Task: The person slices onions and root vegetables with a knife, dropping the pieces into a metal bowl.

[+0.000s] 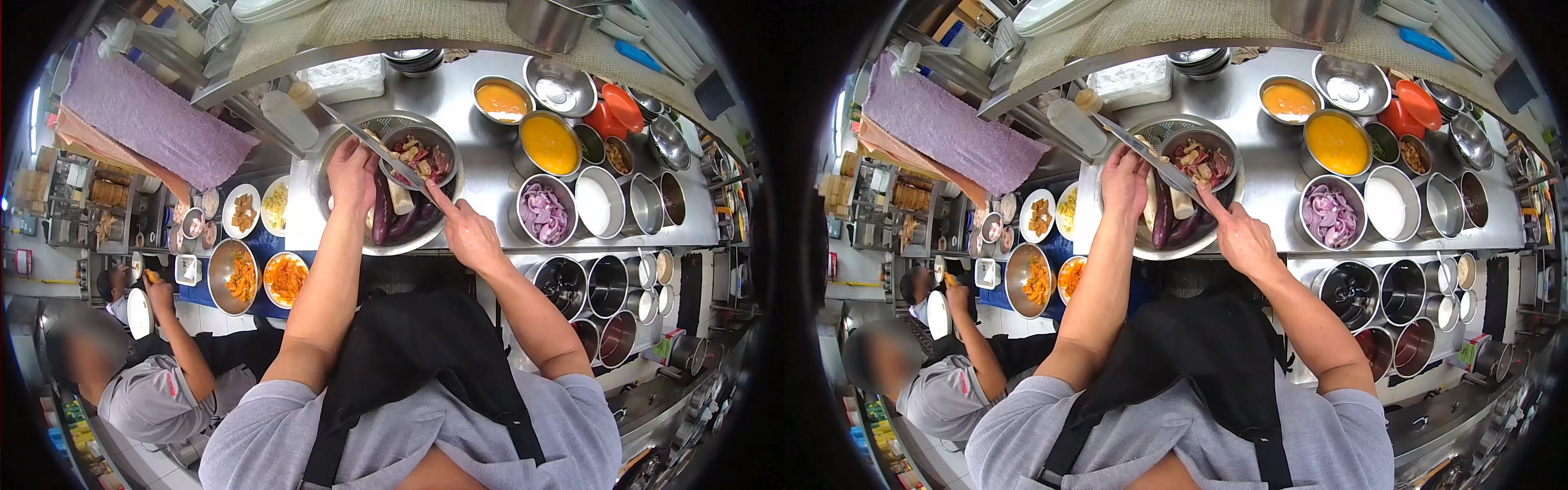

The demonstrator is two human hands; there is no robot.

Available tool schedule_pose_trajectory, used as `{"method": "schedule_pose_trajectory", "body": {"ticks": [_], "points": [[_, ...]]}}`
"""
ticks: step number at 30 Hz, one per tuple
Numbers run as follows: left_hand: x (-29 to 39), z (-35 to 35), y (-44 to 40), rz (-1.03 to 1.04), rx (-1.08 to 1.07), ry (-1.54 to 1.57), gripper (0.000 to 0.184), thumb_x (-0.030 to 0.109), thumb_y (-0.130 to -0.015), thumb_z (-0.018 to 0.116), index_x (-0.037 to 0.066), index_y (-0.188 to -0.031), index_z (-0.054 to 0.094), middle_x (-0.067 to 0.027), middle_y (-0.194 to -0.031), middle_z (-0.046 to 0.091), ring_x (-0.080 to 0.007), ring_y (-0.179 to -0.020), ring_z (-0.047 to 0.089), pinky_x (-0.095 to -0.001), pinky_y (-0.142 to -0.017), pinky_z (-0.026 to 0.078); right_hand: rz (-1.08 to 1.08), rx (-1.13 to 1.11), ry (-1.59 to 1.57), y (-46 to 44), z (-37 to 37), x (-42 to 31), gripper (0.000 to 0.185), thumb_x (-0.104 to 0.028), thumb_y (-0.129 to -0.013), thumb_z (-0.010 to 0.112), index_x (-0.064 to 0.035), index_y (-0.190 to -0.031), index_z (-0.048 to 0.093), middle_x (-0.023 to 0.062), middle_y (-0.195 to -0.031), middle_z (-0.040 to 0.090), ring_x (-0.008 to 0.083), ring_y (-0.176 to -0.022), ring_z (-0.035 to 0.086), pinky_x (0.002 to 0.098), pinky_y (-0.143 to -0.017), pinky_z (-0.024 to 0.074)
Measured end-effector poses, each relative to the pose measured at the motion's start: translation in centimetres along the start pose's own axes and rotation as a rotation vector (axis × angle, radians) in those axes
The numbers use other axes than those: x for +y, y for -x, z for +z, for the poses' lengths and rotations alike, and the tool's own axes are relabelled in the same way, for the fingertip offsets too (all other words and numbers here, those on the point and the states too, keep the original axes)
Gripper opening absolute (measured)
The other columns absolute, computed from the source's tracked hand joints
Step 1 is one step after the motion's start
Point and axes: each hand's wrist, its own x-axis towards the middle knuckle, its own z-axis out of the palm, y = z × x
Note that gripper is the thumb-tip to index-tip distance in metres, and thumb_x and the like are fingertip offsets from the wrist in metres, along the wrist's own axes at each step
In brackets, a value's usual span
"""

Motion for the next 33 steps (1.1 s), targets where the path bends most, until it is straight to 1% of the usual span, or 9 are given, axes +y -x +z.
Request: {"method": "schedule_pose_trajectory", "body": {"ticks": [6,12,14,18,20,23,29,31,33], "points": [[-0.2,0.6,0.3,0.004,0.075,0.001,0.025,-0.004,-0.094,0.061,-0.008,-0.119,0.056,-0.0138,-0.109,0.065,-0.0221,-0.098,0.067,-0.0336,-0.09,0.056,0.015,-0.033,0.001,-0.3,-0.2,0.0,0.078,-0.004,-0.088,0.054,-0.0317,-0.157,0.031,0.0233,-0.093,0.061,0.0438,-0.075,0.066,0.0539,-0.07,0.0547],[-0.7,0.9,1.2,-0.095,-0.007,-0.113,0.026,-0.003,-0.094,0.06,-0.011,-0.119,0.058,-0.0155,-0.108,0.067,-0.0232,-0.098,0.068,-0.0347,-0.09,0.056,0.025,-0.035,-0.071,-1.9,1.0,0.9,0.075,-0.006,-0.091,0.051,-0.0316,-0.158,0.029,0.0228,-0.094,0.062,0.0435,-0.079,0.066,0.0532,-0.073,0.0539],[-0.7,1.2,1.3,-0.137,-0.034,-0.11,0.03,-0.003,-0.095,0.058,-0.012,-0.123,0.056,-0.0161,-0.111,0.066,-0.0241,-0.1,0.067,-0.0362,-0.091,0.057,0.052,-0.014,-0.054,-2.7,1.1,1.1,0.074,-0.006,-0.092,0.05,-0.0315,-0.158,0.029,0.0233,-0.095,0.062,0.0435,-0.08,0.066,0.0528,-0.073,0.0538],[0.6,0.2,0.1,-0.094,-0.038,-0.077,0.028,-0.003,-0.095,0.056,-0.012,-0.122,0.055,-0.0162,-0.113,0.065,-0.0246,-0.102,0.067,-0.0369,-0.093,0.056,0.047,-0.028,-0.07,-1.5,-0.2,0.3,0.077,-0.004,-0.09,0.051,-0.0339,-0.158,0.028,0.0259,-0.096,0.063,0.0465,-0.084,0.065,0.0555,-0.078,0.0521],[1.1,-0.5,-0.3,-0.104,-0.02,-0.097,0.026,0.0,-0.097,0.052,-0.009,-0.121,0.058,-0.0171,-0.111,0.067,-0.0267,-0.103,0.067,-0.0381,-0.094,0.055,-0.021,-0.06,0.039,-0.6,-0.5,0.6,0.077,-0.004,-0.089,0.052,-0.0316,-0.157,0.031,0.0225,-0.091,0.061,0.044,-0.074,0.066,0.0541,-0.068,0.0541],[1.2,-0.9,-0.6,-0.111,-0.026,-0.129,0.026,0.003,-0.1,0.048,-0.007,-0.12,0.06,-0.0177,-0.111,0.068,-0.0275,-0.103,0.067,-0.0395,-0.094,0.055,-0.045,-0.041,0.059,-0.2,-0.7,0.7,0.079,-0.003,-0.088,0.053,-0.032,-0.157,0.031,0.0219,-0.09,0.06,0.0441,-0.07,0.066,0.0545,-0.066,0.054],[1.2,-0.5,-0.6,-0.153,-0.014,-0.172,0.026,0.006,-0.101,0.048,-0.006,-0.118,0.063,-0.0178,-0.111,0.069,-0.026,-0.1,0.068,-0.0393,-0.093,0.055,-0.046,-0.037,0.052,0.1,-0.8,1.0,0.079,-0.003,-0.087,0.053,-0.0326,-0.157,0.031,0.0217,-0.09,0.06,0.0441,-0.07,0.065,0.0544,-0.066,0.0542],[1.3,-0.2,-0.5,-0.157,-0.01,-0.183,0.025,0.004,-0.099,0.046,-0.008,-0.116,0.06,-0.0159,-0.106,0.067,-0.0242,-0.095,0.067,-0.0355,-0.085,0.055,-0.045,-0.035,0.044,0.1,-0.6,1.2,0.079,-0.003,-0.087,0.052,-0.0326,-0.157,0.031,0.0218,-0.09,0.061,0.0442,-0.071,0.065,0.0546,-0.067,0.0542],[1.2,-0.1,-0.2,-0.157,-0.021,-0.183,0.025,0.003,-0.098,0.047,-0.008,-0.116,0.061,-0.0159,-0.106,0.067,-0.0243,-0.095,0.067,-0.0356,-0.085,0.055,-0.045,-0.033,0.035,0.0,-0.5,1.3,0.078,-0.003,-0.088,0.052,-0.0325,-0.157,0.031,0.022,-0.09,0.061,0.0443,-0.071,0.065,0.0547,-0.067,0.0542]]}}
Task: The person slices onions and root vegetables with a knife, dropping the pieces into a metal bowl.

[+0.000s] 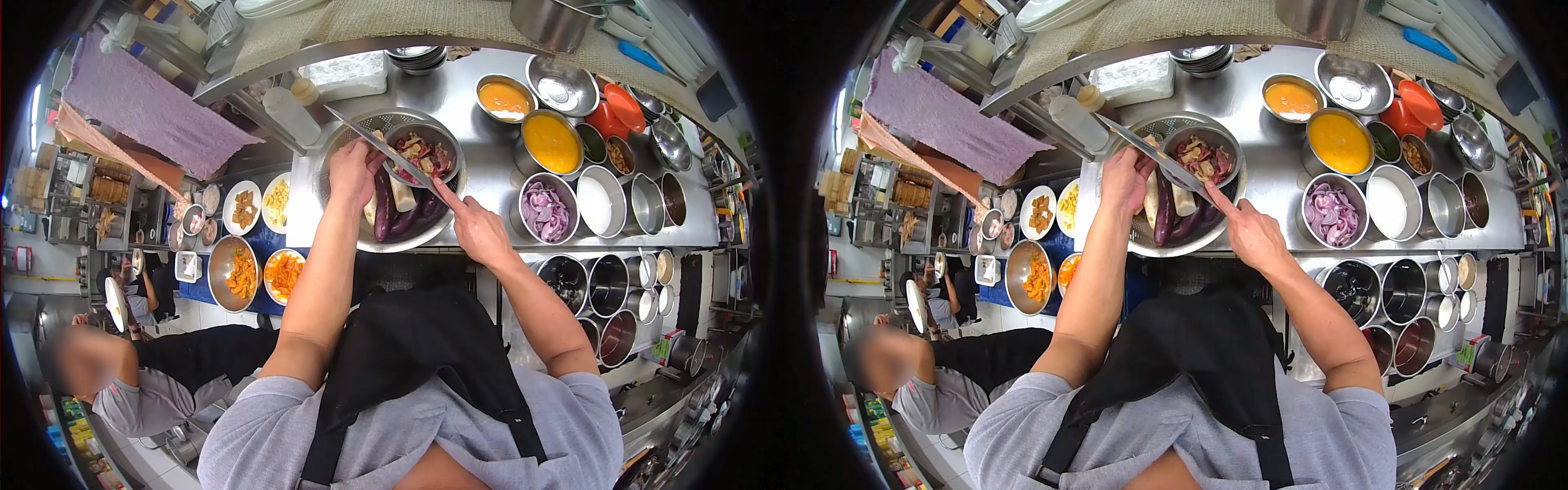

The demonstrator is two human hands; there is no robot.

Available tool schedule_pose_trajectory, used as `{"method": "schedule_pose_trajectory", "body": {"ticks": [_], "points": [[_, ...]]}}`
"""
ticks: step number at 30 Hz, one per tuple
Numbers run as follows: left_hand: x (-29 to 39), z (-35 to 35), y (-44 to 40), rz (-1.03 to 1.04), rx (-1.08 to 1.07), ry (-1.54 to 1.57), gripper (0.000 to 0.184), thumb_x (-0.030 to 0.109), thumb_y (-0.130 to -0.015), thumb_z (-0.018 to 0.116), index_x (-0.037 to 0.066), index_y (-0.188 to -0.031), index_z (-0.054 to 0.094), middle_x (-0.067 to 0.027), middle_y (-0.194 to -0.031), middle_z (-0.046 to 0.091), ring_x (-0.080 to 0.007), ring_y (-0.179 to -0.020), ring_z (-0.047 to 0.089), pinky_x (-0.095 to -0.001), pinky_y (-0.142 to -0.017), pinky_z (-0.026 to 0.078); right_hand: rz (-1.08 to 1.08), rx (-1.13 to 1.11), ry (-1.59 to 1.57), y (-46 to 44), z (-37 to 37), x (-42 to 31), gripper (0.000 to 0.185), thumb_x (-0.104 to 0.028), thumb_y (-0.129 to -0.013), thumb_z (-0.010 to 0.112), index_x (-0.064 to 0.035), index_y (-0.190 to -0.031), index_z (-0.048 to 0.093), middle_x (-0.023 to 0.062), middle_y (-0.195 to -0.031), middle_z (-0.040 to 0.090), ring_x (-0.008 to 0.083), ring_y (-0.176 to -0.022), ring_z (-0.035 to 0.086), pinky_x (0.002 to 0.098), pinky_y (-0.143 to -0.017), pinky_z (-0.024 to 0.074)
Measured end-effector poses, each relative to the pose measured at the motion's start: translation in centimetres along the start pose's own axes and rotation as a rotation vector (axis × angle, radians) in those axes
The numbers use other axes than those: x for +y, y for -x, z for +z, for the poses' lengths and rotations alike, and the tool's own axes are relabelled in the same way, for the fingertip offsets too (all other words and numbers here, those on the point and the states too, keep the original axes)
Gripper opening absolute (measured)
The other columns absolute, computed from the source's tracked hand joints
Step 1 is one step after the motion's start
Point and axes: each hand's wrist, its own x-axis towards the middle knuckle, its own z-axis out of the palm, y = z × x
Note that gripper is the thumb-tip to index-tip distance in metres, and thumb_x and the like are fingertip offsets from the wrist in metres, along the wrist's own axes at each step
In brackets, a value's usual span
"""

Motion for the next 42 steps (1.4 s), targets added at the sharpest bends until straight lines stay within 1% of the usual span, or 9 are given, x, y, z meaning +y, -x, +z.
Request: {"method": "schedule_pose_trajectory", "body": {"ticks": [5,9,11,20,30,32,34,37,42], "points": [[-0.6,-0.2,0.2,0.011,-0.041,-0.02,0.026,0.003,-0.097,0.051,-0.01,-0.117,0.062,-0.016,-0.108,0.067,-0.0243,-0.094,0.067,-0.0369,-0.085,0.056,0.044,-0.047,-0.02,-0.9,-0.1,-0.2,0.076,-0.004,-0.089,0.05,-0.0323,-0.157,0.031,0.024,-0.092,0.062,0.0451,-0.077,0.066,0.0553,-0.071,0.0538],[-1.2,0.1,1.0,-0.017,-0.052,-0.046,0.028,0.002,-0.097,0.054,-0.012,-0.12,0.061,-0.0158,-0.11,0.067,-0.0231,-0.093,0.068,-0.034,-0.083,0.057,0.096,-0.079,-0.007,-2.2,0.3,-0.4,0.076,-0.004,-0.089,0.049,-0.032,-0.157,0.031,0.0253,-0.094,0.063,0.0455,-0.082,0.067,0.0556,-0.075,0.0532],[-1.2,0.4,1.6,-0.045,-0.078,-0.05,0.028,0.002,-0.098,0.055,-0.012,-0.121,0.06,-0.0158,-0.111,0.067,-0.0225,-0.092,0.068,-0.0326,-0.081,0.058,0.119,-0.069,-0.111,-2.6,1.5,0.5,0.075,-0.004,-0.09,0.048,-0.0314,-0.158,0.031,0.026,-0.095,0.064,0.0457,-0.084,0.067,0.0555,-0.077,0.0527],[-1.2,-0.9,0.3,0.09,-0.067,-0.071,0.026,0.003,-0.099,0.061,-0.009,-0.122,0.062,-0.0136,-0.111,0.068,-0.0195,-0.093,0.068,-0.0306,-0.081,0.058,0.072,-0.116,-0.066,0.1,-0.6,-1.2,0.077,-0.004,-0.091,0.049,-0.0319,-0.159,0.025,0.0254,-0.094,0.064,0.0462,-0.083,0.066,0.056,-0.077,0.0528],[-2.3,0.2,2.1,0.04,-0.086,-0.11,0.025,0.004,-0.1,0.06,-0.009,-0.121,0.062,-0.0137,-0.109,0.068,-0.0195,-0.092,0.068,-0.0306,-0.081,0.058,0.136,-0.116,-0.05,-1.3,0.4,-0.6,0.075,-0.004,-0.092,0.046,-0.0322,-0.159,0.026,0.0269,-0.094,0.065,0.0465,-0.086,0.065,0.0556,-0.081,0.0504],[-2.8,0.5,2.8,-0.014,-0.097,-0.104,0.025,0.004,-0.1,0.06,-0.01,-0.12,0.062,-0.0143,-0.11,0.068,-0.0198,-0.093,0.068,-0.0307,-0.082,0.059,0.175,-0.131,-0.126,-2.3,1.4,0.3,0.075,-0.005,-0.092,0.047,-0.0301,-0.159,0.025,0.0293,-0.097,0.066,0.047,-0.091,0.065,0.0546,-0.084,0.0501],[-2.3,0.6,2.9,-0.015,-0.125,-0.108,0.03,0.001,-0.099,0.058,-0.011,-0.127,0.057,-0.0164,-0.115,0.066,-0.0229,-0.097,0.068,-0.0322,-0.085,0.059,0.198,-0.155,-0.164,-2.7,0.9,0.3,0.076,-0.005,-0.091,0.047,-0.0293,-0.159,0.024,0.0305,-0.098,0.067,0.0474,-0.093,0.065,0.0545,-0.086,0.0498],[-1.3,-0.2,2.6,-0.07,-0.101,-0.022,0.045,-0.007,-0.096,0.052,-0.008,-0.14,0.04,-0.0209,-0.121,0.06,-0.0303,-0.105,0.068,-0.0381,-0.093,0.059,0.21,-0.167,-0.202,-2.3,0.3,0.3,0.076,-0.006,-0.091,0.047,-0.0287,-0.159,0.024,0.0297,-0.098,0.068,0.0464,-0.095,0.065,0.054,-0.086,0.0497],[-0.6,-1.0,1.9,-0.117,-0.103,-0.052,0.045,-0.009,-0.095,0.055,-0.004,-0.138,0.043,-0.0195,-0.117,0.059,-0.0298,-0.105,0.067,-0.0387,-0.096,0.058,0.174,-0.126,-0.224,-1.2,0.2,0.4,0.076,-0.006,-0.091,0.047,-0.0292,-0.159,0.025,0.0285,-0.098,0.067,0.0459,-0.094,0.066,0.0538,-0.086,0.05]]}}
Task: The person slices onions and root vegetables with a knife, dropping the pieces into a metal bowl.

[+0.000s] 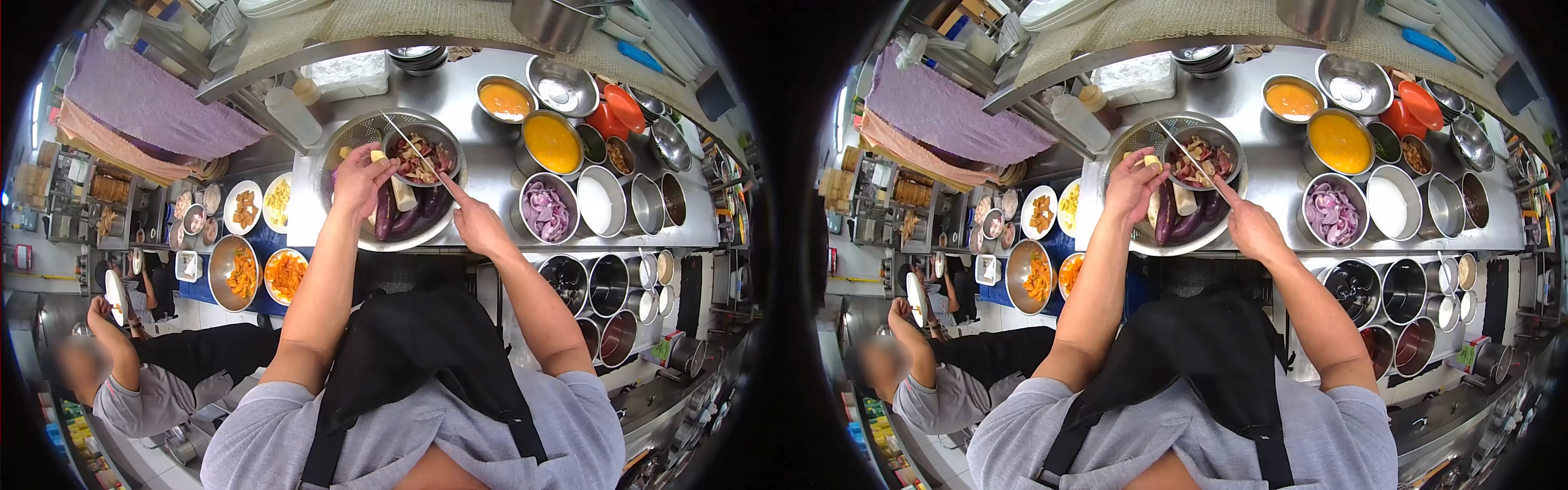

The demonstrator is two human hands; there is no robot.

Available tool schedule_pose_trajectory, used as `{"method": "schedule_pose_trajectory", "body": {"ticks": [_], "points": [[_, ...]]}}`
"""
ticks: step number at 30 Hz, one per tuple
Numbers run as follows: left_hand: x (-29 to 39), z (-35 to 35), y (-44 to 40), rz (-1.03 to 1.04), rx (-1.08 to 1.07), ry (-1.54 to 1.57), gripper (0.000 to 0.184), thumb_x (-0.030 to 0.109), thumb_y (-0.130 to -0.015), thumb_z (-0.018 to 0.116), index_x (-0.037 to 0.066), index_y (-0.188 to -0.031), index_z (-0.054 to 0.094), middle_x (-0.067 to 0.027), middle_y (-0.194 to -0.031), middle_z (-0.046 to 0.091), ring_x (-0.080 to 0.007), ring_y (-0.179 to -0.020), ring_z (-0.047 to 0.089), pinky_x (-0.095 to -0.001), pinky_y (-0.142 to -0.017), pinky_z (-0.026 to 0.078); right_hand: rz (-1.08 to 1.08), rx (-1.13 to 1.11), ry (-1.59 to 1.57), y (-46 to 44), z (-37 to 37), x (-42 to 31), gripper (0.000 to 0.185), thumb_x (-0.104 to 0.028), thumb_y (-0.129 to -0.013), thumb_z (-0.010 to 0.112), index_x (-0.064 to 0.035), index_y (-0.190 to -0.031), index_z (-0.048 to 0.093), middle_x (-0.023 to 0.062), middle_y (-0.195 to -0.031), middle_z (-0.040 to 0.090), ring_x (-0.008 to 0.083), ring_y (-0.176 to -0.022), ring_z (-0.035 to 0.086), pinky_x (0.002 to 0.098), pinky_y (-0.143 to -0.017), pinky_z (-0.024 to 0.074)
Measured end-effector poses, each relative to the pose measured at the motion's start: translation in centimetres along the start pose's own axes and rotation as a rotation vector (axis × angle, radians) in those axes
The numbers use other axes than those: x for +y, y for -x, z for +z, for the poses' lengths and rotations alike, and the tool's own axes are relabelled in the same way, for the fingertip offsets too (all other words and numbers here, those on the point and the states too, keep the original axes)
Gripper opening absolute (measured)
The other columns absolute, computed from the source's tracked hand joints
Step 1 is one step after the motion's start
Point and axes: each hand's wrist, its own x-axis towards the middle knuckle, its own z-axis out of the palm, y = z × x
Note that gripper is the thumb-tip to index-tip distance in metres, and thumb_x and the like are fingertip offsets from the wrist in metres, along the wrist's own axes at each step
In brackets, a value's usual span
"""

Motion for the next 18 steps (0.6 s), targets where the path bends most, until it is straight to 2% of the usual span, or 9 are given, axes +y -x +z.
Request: {"method": "schedule_pose_trajectory", "body": {"ticks": [3,6,11,15,18], "points": [[0.1,0.4,0.1,0.074,0.001,-0.025,0.042,-0.009,-0.095,0.056,-0.004,-0.136,0.045,-0.0192,-0.117,0.058,-0.0287,-0.103,0.066,-0.0382,-0.095,0.058,-0.066,0.032,-0.042,1.2,0.0,-0.7,0.075,-0.004,-0.092,0.048,-0.0285,-0.159,0.024,0.0295,-0.102,0.066,0.0474,-0.093,0.065,0.0546,-0.087,0.0497],[0.5,1.2,0.3,0.083,0.027,0.09,0.038,-0.009,-0.095,0.057,-0.004,-0.132,0.048,-0.0177,-0.115,0.058,-0.0286,-0.105,0.065,-0.0399,-0.097,0.056,-0.102,0.059,-0.036,1.9,0.3,-1.1,0.075,-0.005,-0.092,0.048,-0.0286,-0.159,0.025,0.0299,-0.1,0.066,0.0471,-0.092,0.065,0.0548,-0.086,0.0502],[-0.4,1.7,0.0,0.164,0.109,0.117,0.035,-0.005,-0.096,0.056,0.0,-0.13,0.051,-0.0126,-0.113,0.06,-0.0231,-0.103,0.064,-0.0403,-0.09,0.056,-0.074,0.022,0.008,2.6,0.1,-1.4,0.075,-0.004,-0.093,0.048,-0.0281,-0.159,0.024,0.0297,-0.105,0.066,0.0473,-0.096,0.064,0.0544,-0.088,0.0493],[-0.8,2.0,0.0,0.157,0.174,0.088,0.035,-0.003,-0.096,0.056,0.0,-0.13,0.051,-0.0113,-0.113,0.061,-0.0206,-0.099,0.063,-0.0377,-0.085,0.056,-0.105,0.064,0.052,2.9,0.5,-1.1,0.075,-0.005,-0.092,0.049,-0.0306,-0.159,0.026,0.0263,-0.098,0.065,0.046,-0.087,0.065,0.055,-0.082,0.0512],[-1.3,2.2,-0.1,0.157,0.169,0.157,0.025,0.0,-0.097,0.057,0.004,-0.122,0.056,-0.0092,-0.107,0.065,-0.0196,-0.094,0.066,-0.0343,-0.082,0.054,-0.11,0.079,0.09,3.1,0.6,-1.4,0.076,-0.006,-0.092,0.05,-0.0327,-0.158,0.026,0.0241,-0.095,0.064,0.0454,-0.082,0.066,0.0557,-0.077,0.0529]]}}
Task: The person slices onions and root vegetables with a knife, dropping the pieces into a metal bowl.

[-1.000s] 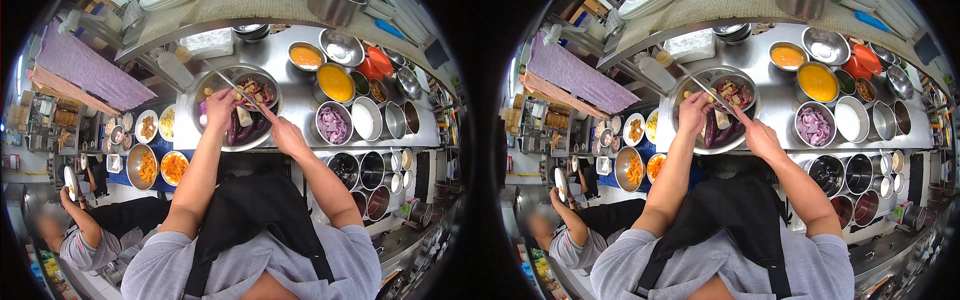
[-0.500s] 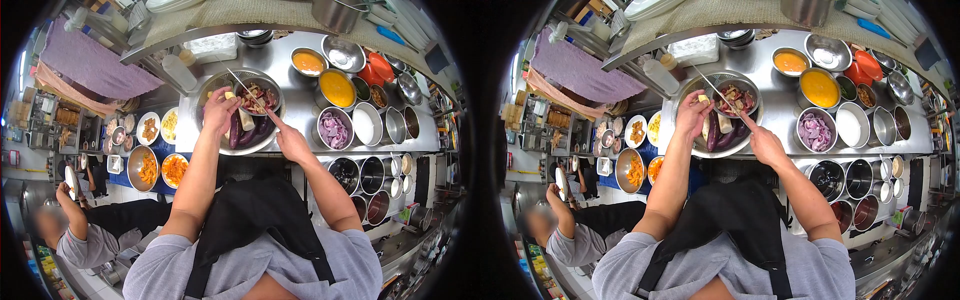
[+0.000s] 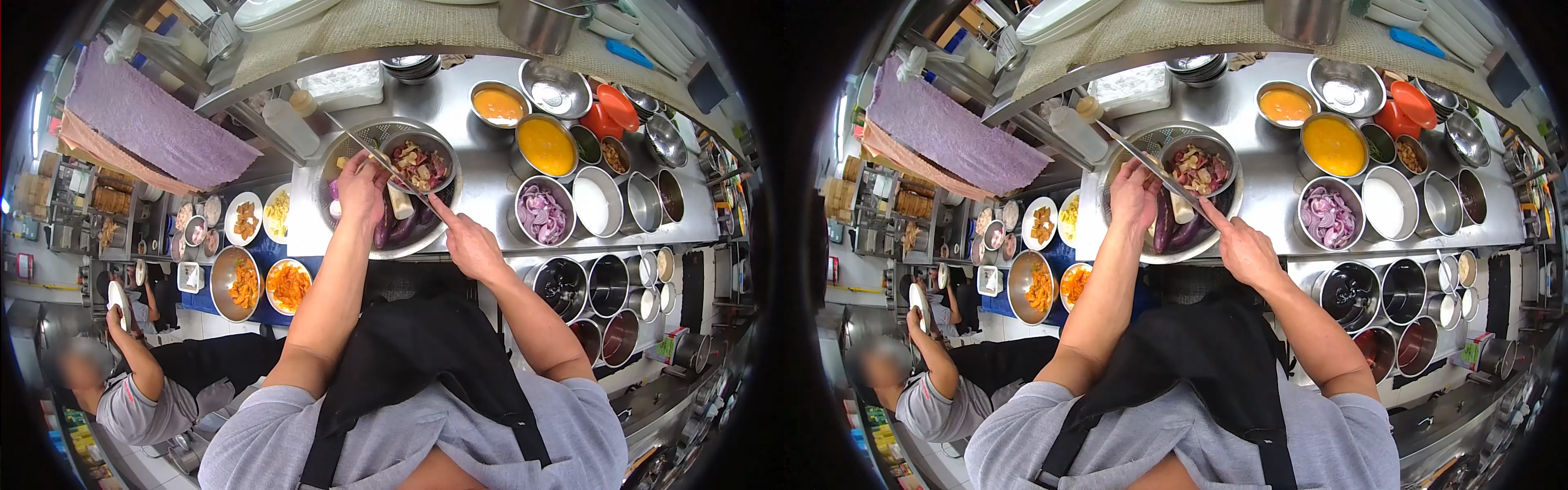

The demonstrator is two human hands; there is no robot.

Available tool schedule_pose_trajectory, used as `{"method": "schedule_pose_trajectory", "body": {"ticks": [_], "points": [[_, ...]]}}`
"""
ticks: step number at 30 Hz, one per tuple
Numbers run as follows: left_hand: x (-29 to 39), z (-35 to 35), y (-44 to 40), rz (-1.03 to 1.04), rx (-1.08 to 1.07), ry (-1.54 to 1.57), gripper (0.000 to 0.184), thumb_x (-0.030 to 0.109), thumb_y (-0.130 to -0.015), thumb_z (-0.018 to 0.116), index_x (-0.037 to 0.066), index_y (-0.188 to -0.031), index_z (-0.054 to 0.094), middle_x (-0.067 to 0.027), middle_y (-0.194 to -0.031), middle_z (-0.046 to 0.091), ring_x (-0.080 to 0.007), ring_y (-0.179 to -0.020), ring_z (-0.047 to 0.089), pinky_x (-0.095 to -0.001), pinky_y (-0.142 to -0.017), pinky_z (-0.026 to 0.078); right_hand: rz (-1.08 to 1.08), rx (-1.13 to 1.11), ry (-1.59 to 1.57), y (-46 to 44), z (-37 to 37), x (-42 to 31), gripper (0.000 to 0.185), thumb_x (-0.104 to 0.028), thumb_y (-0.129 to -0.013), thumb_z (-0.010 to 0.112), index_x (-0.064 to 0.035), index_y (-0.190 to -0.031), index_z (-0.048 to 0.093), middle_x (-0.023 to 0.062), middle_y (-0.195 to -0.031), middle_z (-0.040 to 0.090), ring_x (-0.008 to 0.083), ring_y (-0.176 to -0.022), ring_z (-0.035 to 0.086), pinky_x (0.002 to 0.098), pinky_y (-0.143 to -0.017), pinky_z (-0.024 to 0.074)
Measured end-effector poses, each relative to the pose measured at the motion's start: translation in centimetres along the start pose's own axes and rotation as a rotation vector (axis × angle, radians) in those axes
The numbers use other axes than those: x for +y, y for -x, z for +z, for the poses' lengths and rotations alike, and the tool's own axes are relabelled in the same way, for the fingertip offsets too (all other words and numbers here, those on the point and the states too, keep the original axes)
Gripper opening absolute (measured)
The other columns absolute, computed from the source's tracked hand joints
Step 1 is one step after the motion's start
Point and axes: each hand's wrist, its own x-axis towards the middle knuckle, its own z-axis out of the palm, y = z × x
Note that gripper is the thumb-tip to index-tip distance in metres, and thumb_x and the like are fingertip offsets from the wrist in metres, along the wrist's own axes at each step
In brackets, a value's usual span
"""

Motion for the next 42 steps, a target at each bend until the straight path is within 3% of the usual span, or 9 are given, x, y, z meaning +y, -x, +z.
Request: {"method": "schedule_pose_trajectory", "body": {"ticks": [9,20,27,30,38,42], "points": [[0.5,1.0,0.8,0.013,0.056,0.003,0.018,0.003,-0.099,0.058,0.002,-0.116,0.054,-0.0099,-0.105,0.065,-0.0207,-0.093,0.066,-0.0335,-0.084,0.055,0.004,0.014,0.05,0.0,-0.2,-0.3,0.075,-0.006,-0.093,0.051,-0.033,-0.158,0.028,0.0224,-0.091,0.061,0.0453,-0.077,0.064,0.0557,-0.073,0.0512],[-0.2,0.0,0.8,-0.005,0.046,-0.004,0.016,-0.001,-0.098,0.055,-0.008,-0.112,0.058,-0.0141,-0.104,0.065,-0.0236,-0.092,0.067,-0.0334,-0.081,0.057,-0.051,0.062,0.089,-0.4,0.6,0.3,0.078,-0.004,-0.09,0.05,-0.0356,-0.158,0.028,0.0218,-0.09,0.061,0.0442,-0.072,0.066,0.0551,-0.069,0.0546],[-1.5,0.3,1.6,-0.064,-0.043,-0.077,0.025,-0.003,-0.096,0.055,-0.011,-0.119,0.059,-0.0156,-0.108,0.067,-0.0234,-0.089,0.068,-0.0334,-0.081,0.057,0.001,0.021,0.032,-3.0,1.1,0.5,0.076,-0.005,-0.091,0.05,-0.0324,-0.158,0.028,0.0242,-0.095,0.064,0.0447,-0.084,0.067,0.0541,-0.077,0.0542],[-0.8,-0.1,1.0,-0.076,-0.083,-0.114,0.029,-0.002,-0.096,0.055,-0.01,-0.124,0.059,-0.016,-0.112,0.066,-0.0258,-0.097,0.067,-0.0366,-0.088,0.056,0.009,0.02,0.056,-2.9,0.4,0.1,0.076,-0.005,-0.09,0.05,-0.0321,-0.158,0.028,0.0245,-0.096,0.065,0.0446,-0.084,0.067,0.054,-0.077,0.054],[0.9,-1.5,-1.2,-0.007,0.071,-0.146,0.018,-0.001,-0.094,0.058,-0.004,-0.112,0.058,-0.0116,-0.105,0.067,-0.0223,-0.091,0.067,-0.0361,-0.083,0.054,-0.036,-0.022,0.159,-0.6,-0.6,-0.1,0.078,-0.003,-0.089,0.051,-0.0339,-0.158,0.029,0.0236,-0.092,0.063,0.0444,-0.076,0.067,0.0546,-0.072,0.0546],[0.9,-0.7,-0.6,-0.001,0.029,-0.16,0.016,0.001,-0.095,0.058,-0.004,-0.111,0.058,-0.0115,-0.104,0.067,-0.0219,-0.089,0.066,-0.0358,-0.083,0.054,-0.012,-0.016,0.161,-0.7,-0.2,0.2,0.077,-0.003,-0.089,0.051,-0.034,-0.157,0.03,0.0232,-0.092,0.062,0.0444,-0.076,0.067,0.0546,-0.072,0.0546]]}}
